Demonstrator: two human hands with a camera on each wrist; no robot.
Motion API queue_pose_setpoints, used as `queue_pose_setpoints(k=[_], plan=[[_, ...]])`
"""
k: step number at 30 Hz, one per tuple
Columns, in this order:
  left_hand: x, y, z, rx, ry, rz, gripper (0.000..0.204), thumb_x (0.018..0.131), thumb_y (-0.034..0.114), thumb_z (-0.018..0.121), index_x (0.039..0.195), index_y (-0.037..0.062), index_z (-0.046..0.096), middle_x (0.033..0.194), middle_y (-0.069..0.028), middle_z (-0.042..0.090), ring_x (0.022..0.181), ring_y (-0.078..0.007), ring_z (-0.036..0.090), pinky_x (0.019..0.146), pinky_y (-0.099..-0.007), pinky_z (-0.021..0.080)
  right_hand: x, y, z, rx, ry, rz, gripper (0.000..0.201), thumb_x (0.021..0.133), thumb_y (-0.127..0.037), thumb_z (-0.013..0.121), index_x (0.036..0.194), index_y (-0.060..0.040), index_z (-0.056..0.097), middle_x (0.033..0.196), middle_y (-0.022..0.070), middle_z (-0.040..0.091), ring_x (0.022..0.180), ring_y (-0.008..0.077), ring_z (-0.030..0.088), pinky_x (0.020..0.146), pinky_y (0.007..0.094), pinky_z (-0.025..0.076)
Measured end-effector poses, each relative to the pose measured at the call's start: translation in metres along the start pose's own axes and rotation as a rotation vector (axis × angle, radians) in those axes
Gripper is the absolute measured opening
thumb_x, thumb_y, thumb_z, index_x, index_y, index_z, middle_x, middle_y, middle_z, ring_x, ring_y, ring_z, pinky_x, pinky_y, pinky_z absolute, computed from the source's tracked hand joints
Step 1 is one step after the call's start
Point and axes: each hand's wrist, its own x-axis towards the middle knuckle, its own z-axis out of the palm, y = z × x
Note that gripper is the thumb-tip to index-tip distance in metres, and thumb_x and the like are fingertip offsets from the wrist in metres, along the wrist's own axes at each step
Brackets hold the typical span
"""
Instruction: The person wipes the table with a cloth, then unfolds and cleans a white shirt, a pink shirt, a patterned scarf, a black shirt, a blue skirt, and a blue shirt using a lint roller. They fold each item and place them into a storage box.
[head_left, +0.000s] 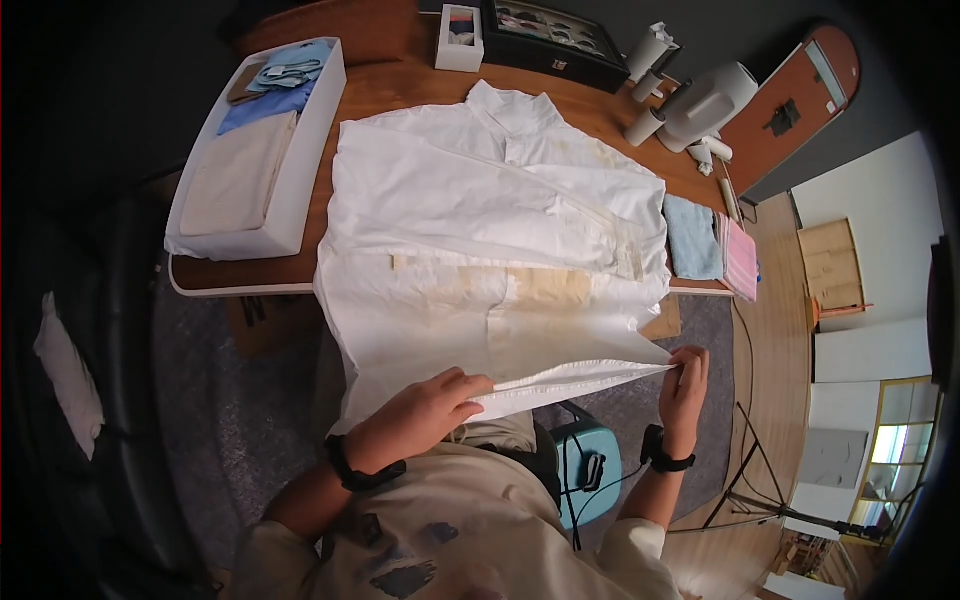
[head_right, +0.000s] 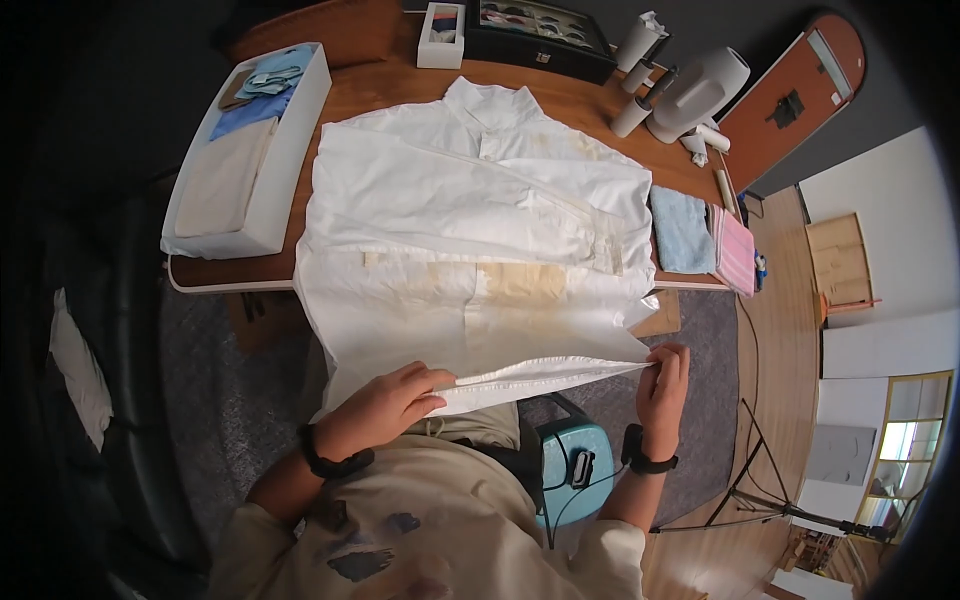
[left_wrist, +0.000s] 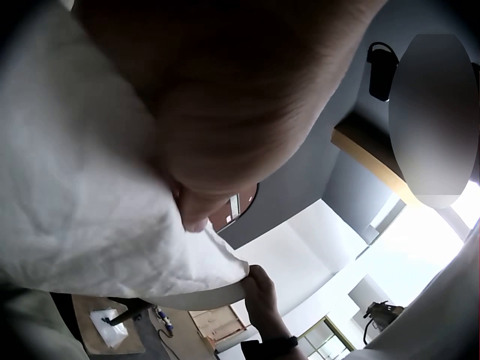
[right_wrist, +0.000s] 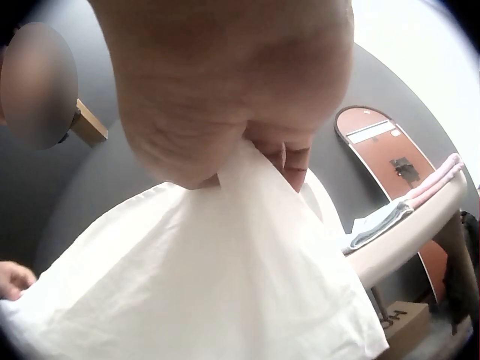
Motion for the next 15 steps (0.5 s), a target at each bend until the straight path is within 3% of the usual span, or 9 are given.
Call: queue_pose_setpoints(k=[3,5,8,12,14,15], plan=[[-0.008,-0.002,-0.01,-0.127,-0.079,-0.076,0.033,0.103,0.009,0.069,0.136,0.0059,0.066,0.108,-0.0113,0.064,0.093,-0.0293,0.068,0.084,-0.0399,0.054,0.005,0.001,0.008,0.01,0.025,-0.013,0.024,0.085,0.017,0.056,0.104,0.0029,0.057,0.106,0.0205,0.059,0.096,0.0382,0.063,0.085,0.0441,0.054],[-0.017,-0.009,-0.011,-0.148,-0.299,-0.172,0.034,0.102,0.012,0.071,0.135,0.0047,0.066,0.116,-0.0124,0.063,0.101,-0.0289,0.069,0.089,-0.0395,0.054,0.009,0.001,0.011,0.022,0.02,-0.045,0.024,0.085,0.017,0.056,0.104,0.0026,0.057,0.105,0.0205,0.059,0.095,0.0385,0.062,0.084,0.0443,0.054],[-0.049,-0.047,0.008,-0.033,-0.344,-0.156,0.034,0.1,0.011,0.071,0.133,0.0032,0.066,0.123,-0.0142,0.062,0.108,-0.0301,0.067,0.093,-0.0391,0.054,0.01,0.001,0.014,0.014,0.018,-0.052,0.024,0.085,0.017,0.056,0.104,0.0025,0.057,0.105,0.0206,0.059,0.095,0.0389,0.062,0.083,0.0449,0.053],[-0.088,-0.078,0.017,0.001,-0.357,-0.309,0.031,0.097,0.01,0.072,0.127,0.002,0.069,0.122,-0.0153,0.063,0.113,-0.0327,0.066,0.097,-0.0402,0.053,0.007,0.002,0.014,0.013,0.024,-0.075,0.027,0.084,0.018,0.057,0.106,0.0019,0.058,0.106,0.0199,0.059,0.093,0.0371,0.063,0.08,0.0433,0.054],[-0.107,-0.088,0.017,0.118,-0.111,-0.174,0.022,0.093,0.007,0.072,0.114,0.0012,0.072,0.12,-0.0169,0.064,0.112,-0.0373,0.065,0.097,-0.0447,0.053,0.004,0.0,0.012,0.022,-0.006,-0.011,0.029,0.084,0.018,0.058,0.108,0.0013,0.059,0.108,0.019,0.06,0.092,0.0342,0.064,0.076,0.041,0.054],[-0.114,-0.093,0.017,0.092,-0.074,-0.224,0.021,0.088,0.005,0.074,0.109,0.0013,0.073,0.115,-0.0167,0.065,0.114,-0.0376,0.063,0.098,-0.0455,0.053,0.004,0.0,0.012,0.02,-0.009,-0.009,0.029,0.084,0.018,0.058,0.108,0.0013,0.059,0.108,0.019,0.06,0.092,0.0342,0.064,0.076,0.041,0.054]])
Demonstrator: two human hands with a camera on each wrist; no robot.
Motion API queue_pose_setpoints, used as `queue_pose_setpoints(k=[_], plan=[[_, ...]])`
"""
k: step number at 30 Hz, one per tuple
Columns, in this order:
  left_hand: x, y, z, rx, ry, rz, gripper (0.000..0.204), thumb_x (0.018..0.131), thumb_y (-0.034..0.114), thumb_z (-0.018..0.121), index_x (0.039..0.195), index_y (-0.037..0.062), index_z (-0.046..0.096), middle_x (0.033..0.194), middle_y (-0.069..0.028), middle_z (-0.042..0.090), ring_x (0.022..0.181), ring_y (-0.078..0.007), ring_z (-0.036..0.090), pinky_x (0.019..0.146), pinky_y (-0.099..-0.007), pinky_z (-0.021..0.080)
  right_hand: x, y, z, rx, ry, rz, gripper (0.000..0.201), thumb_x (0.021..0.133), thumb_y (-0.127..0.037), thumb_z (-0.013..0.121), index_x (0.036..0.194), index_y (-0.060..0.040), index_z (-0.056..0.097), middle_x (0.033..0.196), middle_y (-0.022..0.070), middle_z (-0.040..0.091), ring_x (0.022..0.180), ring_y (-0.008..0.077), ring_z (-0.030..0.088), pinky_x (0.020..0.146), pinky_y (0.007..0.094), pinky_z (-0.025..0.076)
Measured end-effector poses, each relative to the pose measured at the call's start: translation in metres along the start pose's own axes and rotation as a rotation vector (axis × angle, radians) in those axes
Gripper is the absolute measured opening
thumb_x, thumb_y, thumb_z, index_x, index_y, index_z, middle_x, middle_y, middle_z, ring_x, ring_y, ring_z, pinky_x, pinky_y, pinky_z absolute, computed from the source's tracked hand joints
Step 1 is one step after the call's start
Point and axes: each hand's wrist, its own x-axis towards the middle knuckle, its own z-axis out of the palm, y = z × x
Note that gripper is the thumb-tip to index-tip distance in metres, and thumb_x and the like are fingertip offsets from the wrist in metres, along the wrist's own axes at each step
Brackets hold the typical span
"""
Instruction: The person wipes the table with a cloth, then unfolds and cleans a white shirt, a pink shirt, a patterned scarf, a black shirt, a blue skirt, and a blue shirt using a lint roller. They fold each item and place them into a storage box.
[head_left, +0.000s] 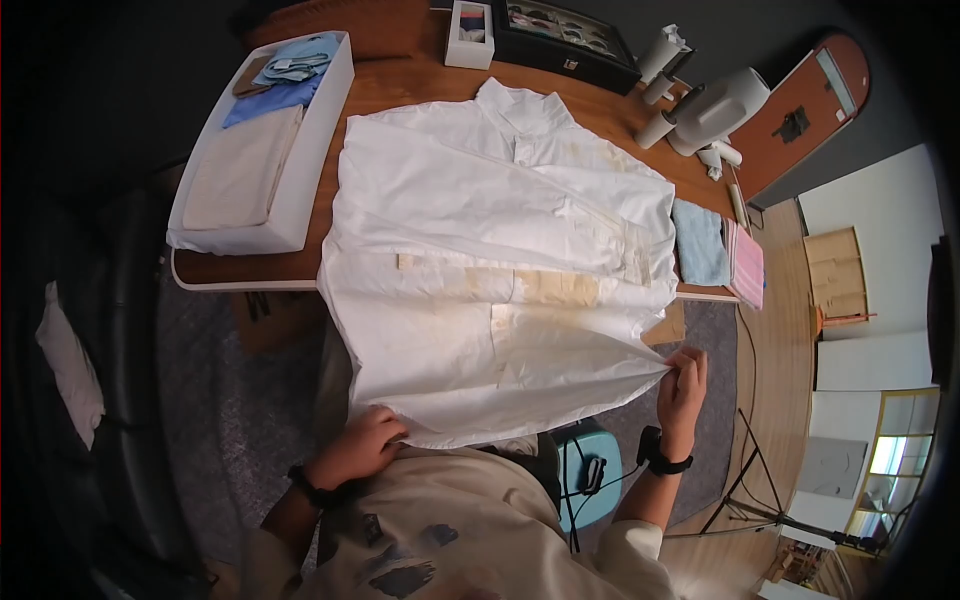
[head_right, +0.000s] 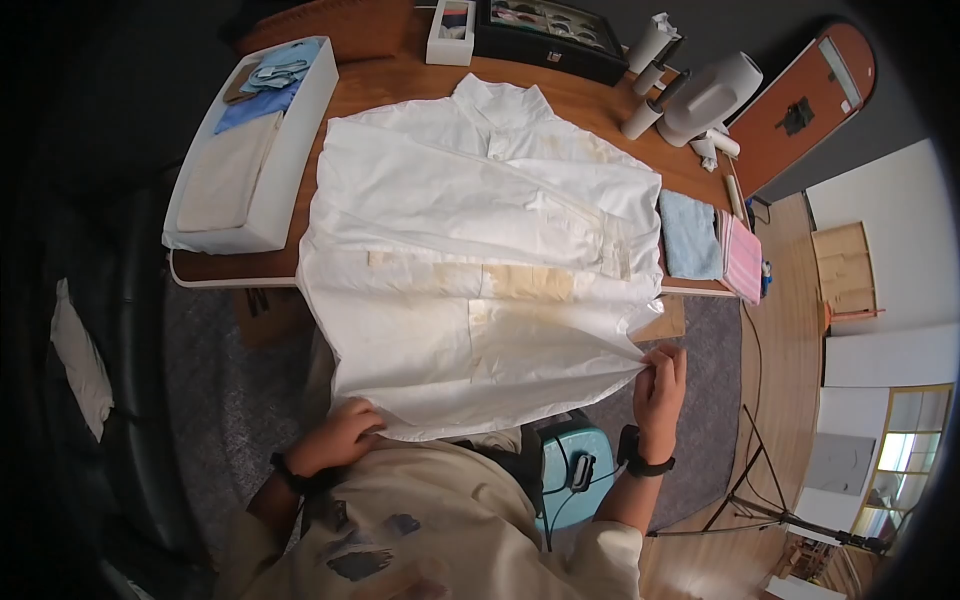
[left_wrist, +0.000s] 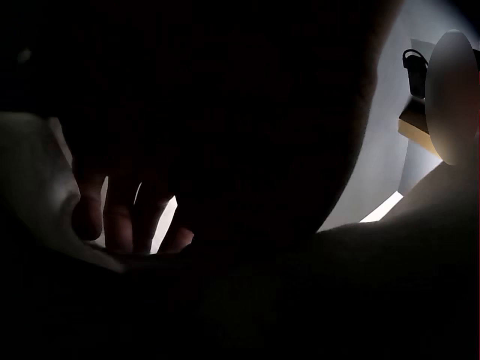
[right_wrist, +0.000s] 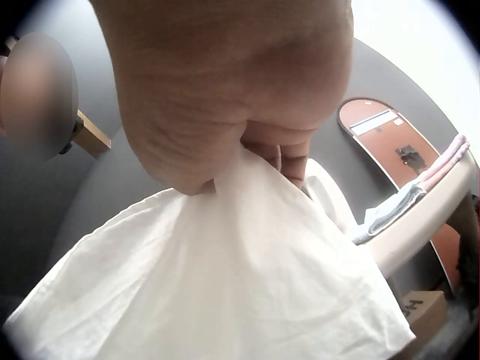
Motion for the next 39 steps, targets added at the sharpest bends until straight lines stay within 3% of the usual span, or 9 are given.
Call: queue_pose_setpoints(k=[10,12,18,23,28,31,33,38,39], plan=[[-0.027,0.002,-0.026,0.294,0.206,0.013,0.009,0.093,0.005,0.071,0.102,0.0044,0.071,0.119,-0.013,0.068,0.116,-0.0338,0.062,0.104,-0.0456,0.046,0.001,-0.012,-0.004,0.033,-0.019,0.021,0.029,0.085,0.016,0.06,0.108,0.0004,0.068,0.109,0.0169,0.061,0.092,0.0306,0.066,0.077,0.0372,0.056],[-0.028,0.001,-0.023,0.215,0.238,-0.003,0.005,0.093,0.005,0.068,0.097,0.0089,0.067,0.108,-0.0089,0.071,0.108,-0.0303,0.066,0.098,-0.0454,0.043,0.004,-0.018,-0.007,0.05,-0.057,0.056,0.028,0.085,0.016,0.061,0.106,0.0003,0.07,0.108,0.0163,0.062,0.092,0.03,0.066,0.078,0.0367,0.056],[-0.039,0.013,-0.035,0.284,0.198,-0.043,0.003,0.096,0.007,0.068,0.095,0.0105,0.067,0.095,-0.0092,0.072,0.094,-0.0318,0.07,0.095,-0.0456,0.043,-0.01,0.001,0.0,0.208,-0.357,0.168,0.024,0.083,0.013,0.063,0.101,0.001,0.073,0.104,0.0151,0.064,0.09,0.0304,0.068,0.079,0.0368,0.056],[-0.048,0.019,-0.041,0.445,0.084,-0.079,0.004,0.095,0.007,0.069,0.097,0.0094,0.072,0.095,-0.0084,0.071,0.094,-0.0312,0.069,0.094,-0.0448,0.047,-0.055,0.043,0.039,-0.019,-0.84,0.357,0.023,0.08,0.006,0.063,0.095,-0.0019,0.078,0.094,0.0168,0.07,0.091,0.0339,0.071,0.082,0.0426,0.057],[-0.028,0.039,-0.038,0.317,0.147,0.015,0.01,0.093,0.005,0.068,0.101,0.0088,0.073,0.099,-0.008,0.07,0.094,-0.0311,0.069,0.088,-0.0439,0.052,-0.066,0.029,0.075,0.192,-0.991,0.279,0.038,0.084,-0.006,0.07,0.121,0.0002,0.077,0.113,0.0199,0.079,0.105,0.0352,0.076,0.093,0.0396,0.059],[0.001,0.051,-0.037,0.332,0.178,0.128,0.017,0.09,0.003,0.068,0.105,0.0075,0.073,0.105,-0.0084,0.07,0.098,-0.0317,0.068,0.088,-0.0432,0.053,-0.047,0.008,0.097,0.303,-0.961,0.244,0.035,0.091,-0.016,0.076,0.121,0.0035,0.074,0.116,0.0224,0.076,0.109,0.0378,0.073,0.096,0.0431,0.058],[0.028,0.046,-0.026,0.222,0.031,0.278,0.014,0.092,0.006,0.071,0.106,0.0047,0.073,0.108,-0.0105,0.072,0.101,-0.0341,0.068,0.089,-0.0452,0.054,-0.048,0.012,0.133,0.33,-0.943,0.186,0.041,0.093,-0.018,0.076,0.127,0.0028,0.072,0.116,0.023,0.075,0.11,0.0386,0.073,0.097,0.0441,0.057],[0.08,0.036,0.027,0.371,-0.194,0.323,0.014,0.093,0.009,0.069,0.106,0.0054,0.069,0.106,-0.0101,0.069,0.104,-0.0322,0.068,0.091,-0.044,0.054,-0.05,-0.006,0.187,0.416,-0.854,0.022,0.062,0.095,-0.023,0.079,0.148,0.0007,0.058,0.115,0.0208,0.076,0.109,0.0356,0.073,0.097,0.0421,0.056],[0.084,0.039,0.03,0.427,-0.236,0.331,0.013,0.094,0.011,0.068,0.105,0.0061,0.067,0.105,-0.0094,0.068,0.105,-0.0309,0.068,0.092,-0.0435,0.054,-0.044,-0.012,0.186,0.42,-1.003,0.134,0.068,0.095,-0.024,0.08,0.153,-0.0006,0.054,0.112,0.0185,0.074,0.105,0.033,0.072,0.094,0.0406,0.056]])
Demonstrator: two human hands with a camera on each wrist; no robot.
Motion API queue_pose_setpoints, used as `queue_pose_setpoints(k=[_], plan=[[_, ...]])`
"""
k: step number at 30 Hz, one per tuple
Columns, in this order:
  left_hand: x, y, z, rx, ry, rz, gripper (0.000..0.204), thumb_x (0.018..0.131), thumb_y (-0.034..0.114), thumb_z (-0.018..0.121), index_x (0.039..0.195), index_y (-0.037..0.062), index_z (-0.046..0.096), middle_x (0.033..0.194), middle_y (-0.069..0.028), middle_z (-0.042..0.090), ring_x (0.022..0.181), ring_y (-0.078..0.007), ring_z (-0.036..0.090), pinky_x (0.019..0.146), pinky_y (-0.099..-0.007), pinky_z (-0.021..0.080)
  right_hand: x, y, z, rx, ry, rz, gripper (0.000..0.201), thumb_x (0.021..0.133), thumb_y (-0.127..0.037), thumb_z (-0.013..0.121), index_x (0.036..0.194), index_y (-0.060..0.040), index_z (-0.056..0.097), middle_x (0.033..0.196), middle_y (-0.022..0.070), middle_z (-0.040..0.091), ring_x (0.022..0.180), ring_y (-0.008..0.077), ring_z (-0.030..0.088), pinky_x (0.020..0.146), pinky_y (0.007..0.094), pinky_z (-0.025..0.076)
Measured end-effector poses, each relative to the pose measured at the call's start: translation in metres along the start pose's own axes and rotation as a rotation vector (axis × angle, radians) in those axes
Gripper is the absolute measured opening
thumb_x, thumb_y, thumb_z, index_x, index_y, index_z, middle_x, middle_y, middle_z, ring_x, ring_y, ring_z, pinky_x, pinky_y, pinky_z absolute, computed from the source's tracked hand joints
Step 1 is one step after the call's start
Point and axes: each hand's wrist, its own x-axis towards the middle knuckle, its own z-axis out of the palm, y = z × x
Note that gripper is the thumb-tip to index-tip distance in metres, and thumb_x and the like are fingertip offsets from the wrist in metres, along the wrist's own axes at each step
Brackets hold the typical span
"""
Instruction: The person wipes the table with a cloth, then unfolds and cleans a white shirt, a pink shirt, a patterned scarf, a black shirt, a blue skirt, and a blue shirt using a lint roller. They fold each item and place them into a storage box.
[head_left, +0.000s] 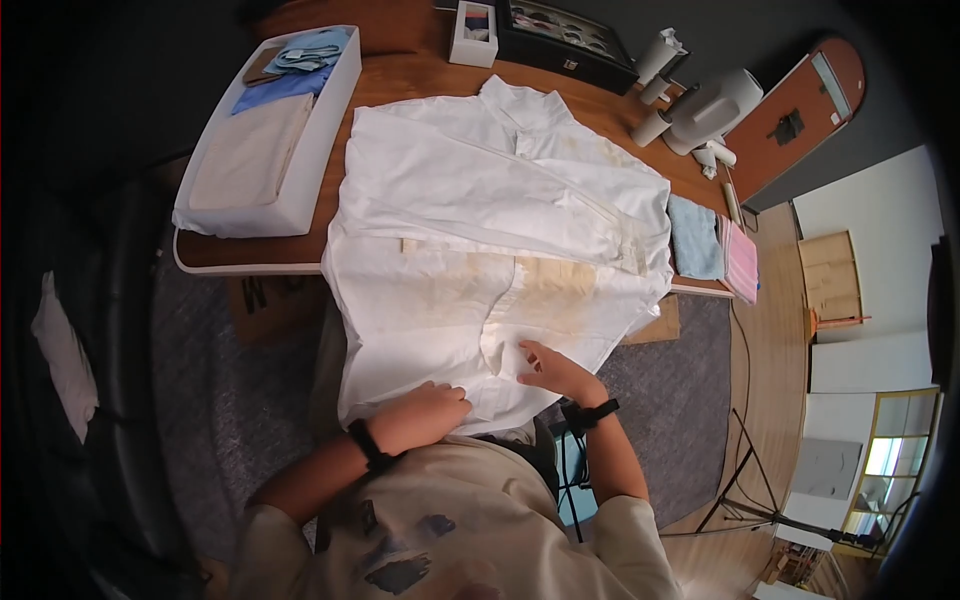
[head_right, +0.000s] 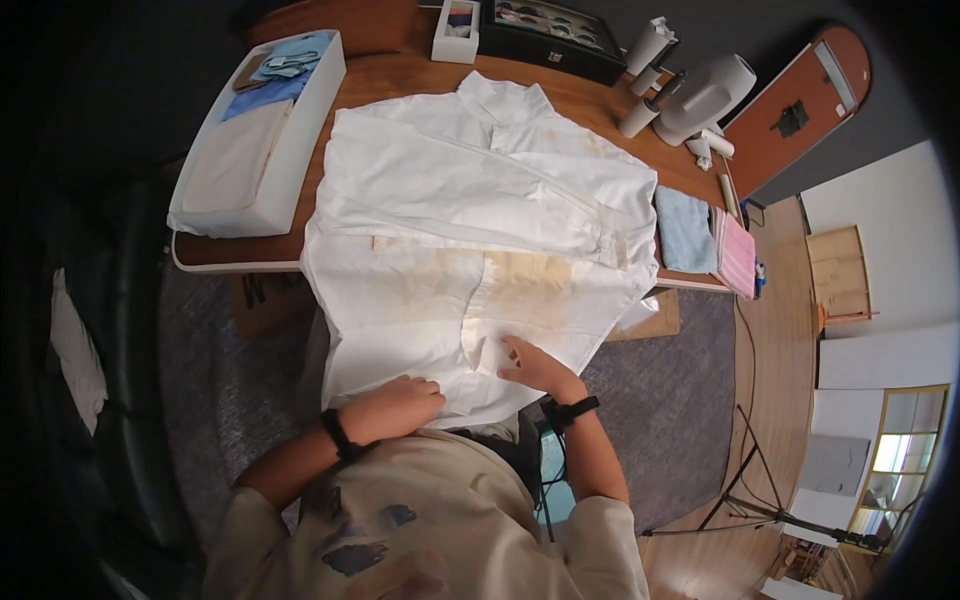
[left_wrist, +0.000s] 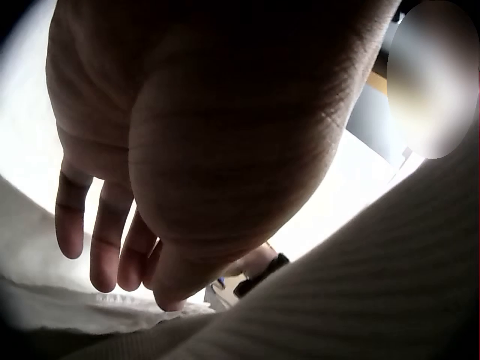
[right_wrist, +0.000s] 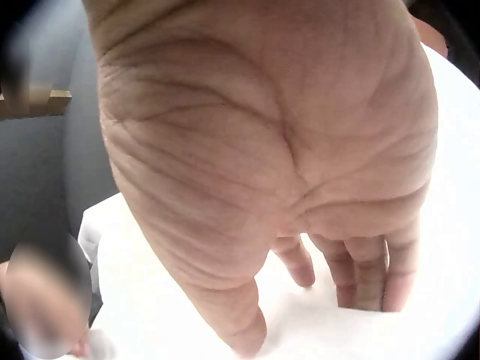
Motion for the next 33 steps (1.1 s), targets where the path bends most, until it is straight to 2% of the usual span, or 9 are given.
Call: queue_pose_setpoints(k=[2,7,10,13,16,23,26,28,33], plan=[[0.008,0.006,0.001,0.067,0.011,0.021,0.012,0.094,0.012,0.067,0.105,0.0068,0.066,0.104,-0.0087,0.068,0.105,-0.0293,0.068,0.092,-0.0431,0.054,-0.001,-0.014,-0.006,0.052,-0.127,0.12,0.074,0.095,-0.024,0.081,0.158,-0.0019,0.049,0.109,0.0163,0.073,0.101,0.0304,0.071,0.092,0.0392,0.055],[0.024,0.011,0.009,0.146,0.019,0.067,0.01,0.094,0.014,0.066,0.102,0.0079,0.068,0.103,-0.0071,0.069,0.104,-0.0257,0.07,0.092,-0.0424,0.054,-0.01,-0.021,-0.014,0.143,-0.171,0.243,0.046,0.093,-0.019,0.083,0.129,0.001,0.064,0.101,0.0093,0.067,0.094,0.0186,0.063,0.087,0.0332,0.053],[0.037,0.017,0.018,0.164,-0.01,0.083,0.008,0.093,0.013,0.066,0.098,0.0083,0.071,0.101,-0.0073,0.071,0.102,-0.0262,0.071,0.09,-0.0419,0.055,-0.016,-0.005,-0.002,0.243,-0.029,0.085,0.034,0.093,-0.021,0.08,0.115,0.0007,0.066,0.098,0.011,0.07,0.093,0.0221,0.066,0.086,0.0351,0.054],[0.049,0.027,0.023,0.226,-0.041,0.147,0.007,0.091,0.012,0.067,0.094,0.0081,0.072,0.1,-0.0091,0.072,0.098,-0.0277,0.073,0.09,-0.0416,0.055,-0.021,0.001,0.001,0.277,-0.025,0.135,0.028,0.095,-0.019,0.079,0.111,-0.0007,0.065,0.094,0.0072,0.067,0.089,0.0185,0.062,0.084,0.0339,0.053],[0.061,0.036,0.024,0.157,0.03,0.206,0.007,0.091,0.011,0.067,0.094,0.006,0.071,0.1,-0.011,0.071,0.096,-0.0298,0.073,0.089,-0.0424,0.057,-0.026,0.002,-0.001,0.429,-0.068,0.159,0.023,0.097,-0.015,0.079,0.107,-0.0028,0.062,0.094,-0.0009,0.061,0.09,0.0106,0.055,0.082,0.0302,0.05],[0.068,0.028,0.03,-0.199,-0.091,0.204,0.019,0.092,0.007,0.068,0.109,-0.0009,0.065,0.108,-0.0175,0.069,0.104,-0.038,0.07,0.09,-0.0471,0.057,-0.042,-0.015,-0.01,0.537,-0.087,0.225,0.019,0.096,-0.012,0.077,0.105,-0.0067,0.061,0.094,-0.0026,0.058,0.091,0.0104,0.054,0.083,0.0281,0.048],[0.051,0.004,0.019,-0.404,-0.126,0.197,0.028,0.095,0.006,0.068,0.122,-0.001,0.067,0.116,-0.0191,0.068,0.108,-0.0409,0.069,0.093,-0.0482,0.055,-0.052,-0.025,-0.01,0.397,-0.005,0.092,0.023,0.093,-0.009,0.08,0.106,-0.0071,0.06,0.098,-0.0018,0.058,0.095,0.0103,0.055,0.086,0.0281,0.048],[0.031,-0.009,0.002,-0.502,-0.025,-0.009,0.031,0.097,0.006,0.067,0.127,-0.0003,0.069,0.117,-0.0187,0.069,0.109,-0.0407,0.068,0.095,-0.0483,0.055,-0.057,-0.029,-0.008,0.381,0.09,0.06,0.026,0.091,-0.004,0.081,0.106,-0.0062,0.06,0.102,-0.0005,0.06,0.101,0.0111,0.057,0.09,0.029,0.05],[-0.019,-0.034,-0.027,-0.348,0.034,-0.143,0.028,0.099,0.011,0.067,0.124,-0.0005,0.072,0.115,-0.0187,0.07,0.109,-0.0389,0.069,0.094,-0.0457,0.055,-0.069,-0.041,-0.001,0.46,0.14,0.003,0.026,0.092,-0.002,0.079,0.112,-0.0032,0.063,0.102,0.0033,0.066,0.095,0.016,0.064,0.088,0.0319,0.054]])
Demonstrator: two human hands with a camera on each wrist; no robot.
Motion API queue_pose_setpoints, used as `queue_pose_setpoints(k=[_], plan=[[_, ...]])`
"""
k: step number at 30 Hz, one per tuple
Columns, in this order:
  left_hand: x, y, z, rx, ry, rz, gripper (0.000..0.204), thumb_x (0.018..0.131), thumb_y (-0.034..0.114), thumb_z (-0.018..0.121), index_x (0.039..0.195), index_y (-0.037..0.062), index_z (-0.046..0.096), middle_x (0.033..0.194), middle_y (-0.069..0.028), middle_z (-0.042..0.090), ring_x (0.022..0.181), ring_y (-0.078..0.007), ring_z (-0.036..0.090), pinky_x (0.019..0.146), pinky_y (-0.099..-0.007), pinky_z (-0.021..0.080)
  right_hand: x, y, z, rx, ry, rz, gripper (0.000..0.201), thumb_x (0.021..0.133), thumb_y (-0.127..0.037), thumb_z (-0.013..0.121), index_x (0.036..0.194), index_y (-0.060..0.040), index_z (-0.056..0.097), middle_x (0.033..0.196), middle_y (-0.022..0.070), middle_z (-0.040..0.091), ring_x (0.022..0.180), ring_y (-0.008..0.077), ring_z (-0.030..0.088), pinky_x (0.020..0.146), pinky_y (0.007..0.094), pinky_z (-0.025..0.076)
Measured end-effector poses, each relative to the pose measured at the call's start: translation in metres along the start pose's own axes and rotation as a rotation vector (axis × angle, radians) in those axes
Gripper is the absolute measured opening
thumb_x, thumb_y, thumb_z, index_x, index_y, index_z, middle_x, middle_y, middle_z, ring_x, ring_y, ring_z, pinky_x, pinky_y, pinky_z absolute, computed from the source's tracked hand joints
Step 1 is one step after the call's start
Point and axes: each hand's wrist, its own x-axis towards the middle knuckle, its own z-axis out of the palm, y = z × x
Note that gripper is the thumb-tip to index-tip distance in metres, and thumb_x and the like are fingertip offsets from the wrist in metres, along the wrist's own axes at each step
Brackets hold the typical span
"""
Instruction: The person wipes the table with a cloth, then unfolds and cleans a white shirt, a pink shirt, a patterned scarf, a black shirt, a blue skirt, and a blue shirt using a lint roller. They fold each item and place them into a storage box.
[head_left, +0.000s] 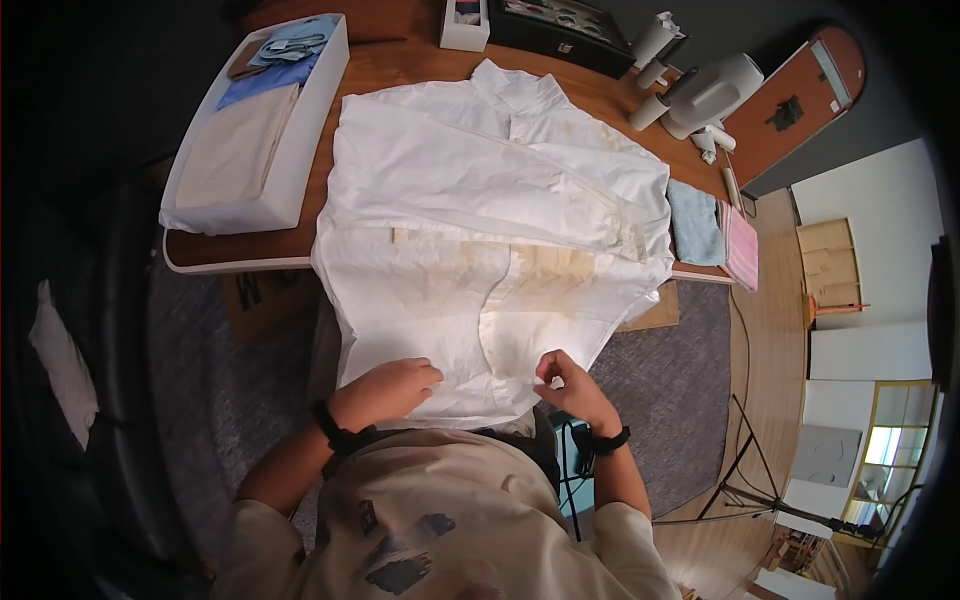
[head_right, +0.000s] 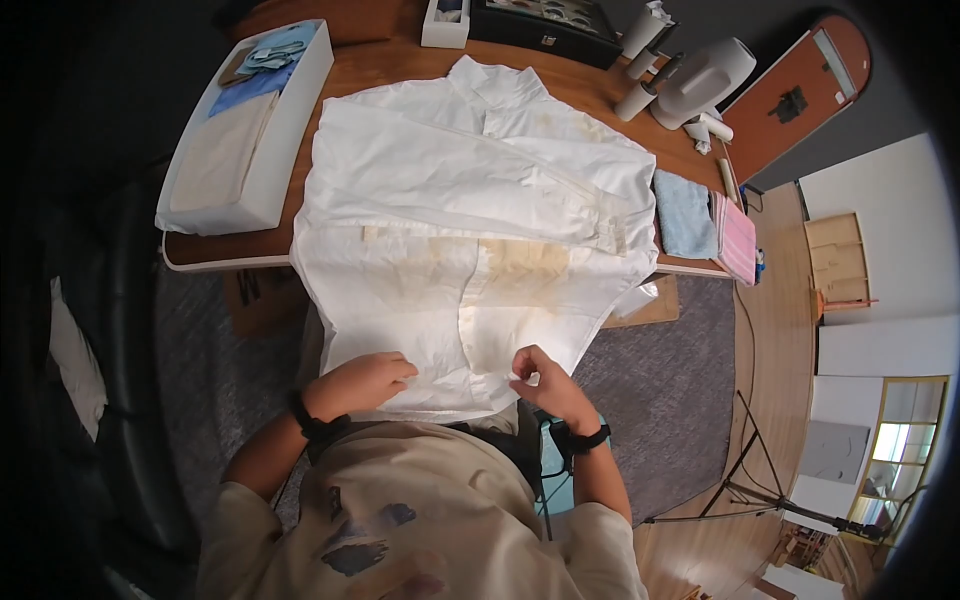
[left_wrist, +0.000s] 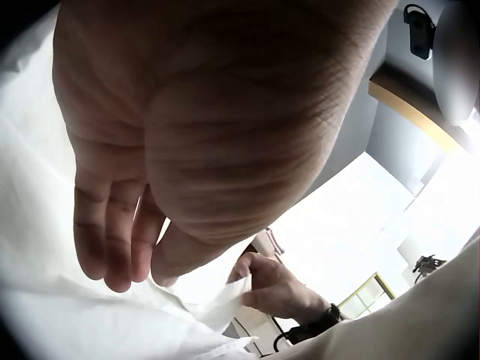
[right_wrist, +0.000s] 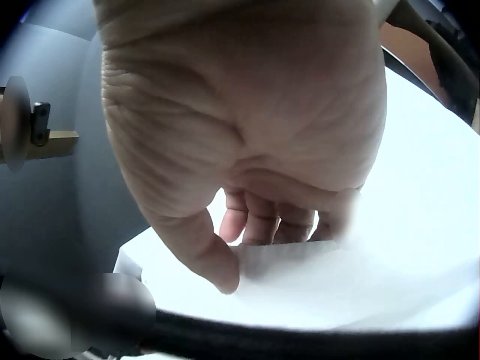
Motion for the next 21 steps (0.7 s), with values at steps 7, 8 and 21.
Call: queue_pose_setpoints(k=[7,8,21], plan=[[-0.025,0.008,0.009,-0.035,-0.109,-0.048,0.032,0.096,0.024,0.077,0.12,0.0039,0.074,0.109,-0.0154,0.069,0.104,-0.0378,0.069,0.089,-0.0465,0.055,-0.011,-0.026,0.021,-0.195,-0.282,-0.05,0.017,0.094,-0.005,0.078,0.11,-0.0008,0.074,0.102,0.0128,0.07,0.089,0.0254,0.07,0.082,0.0353,0.057],[-0.025,0.007,0.015,0.003,-0.033,0.018,0.031,0.095,0.026,0.078,0.117,0.0052,0.074,0.105,-0.0153,0.068,0.102,-0.0385,0.069,0.087,-0.048,0.055,-0.011,-0.026,0.022,-0.197,-0.283,-0.05,0.017,0.094,-0.005,0.078,0.11,-0.0008,0.074,0.102,0.0128,0.07,0.089,0.0254,0.07,0.082,0.0353,0.057],[0.003,0.017,0.044,0.141,-0.099,0.143,0.018,0.099,0.019,0.07,0.112,0.0089,0.076,0.107,-0.0137,0.068,0.102,-0.0366,0.069,0.092,-0.0461,0.056,-0.015,-0.034,0.053,-0.666,-0.244,-0.37,0.027,0.092,-0.023,0.079,0.105,-0.0027,0.068,0.105,0.016,0.067,0.106,0.037,0.066,0.093,0.0477,0.053]])
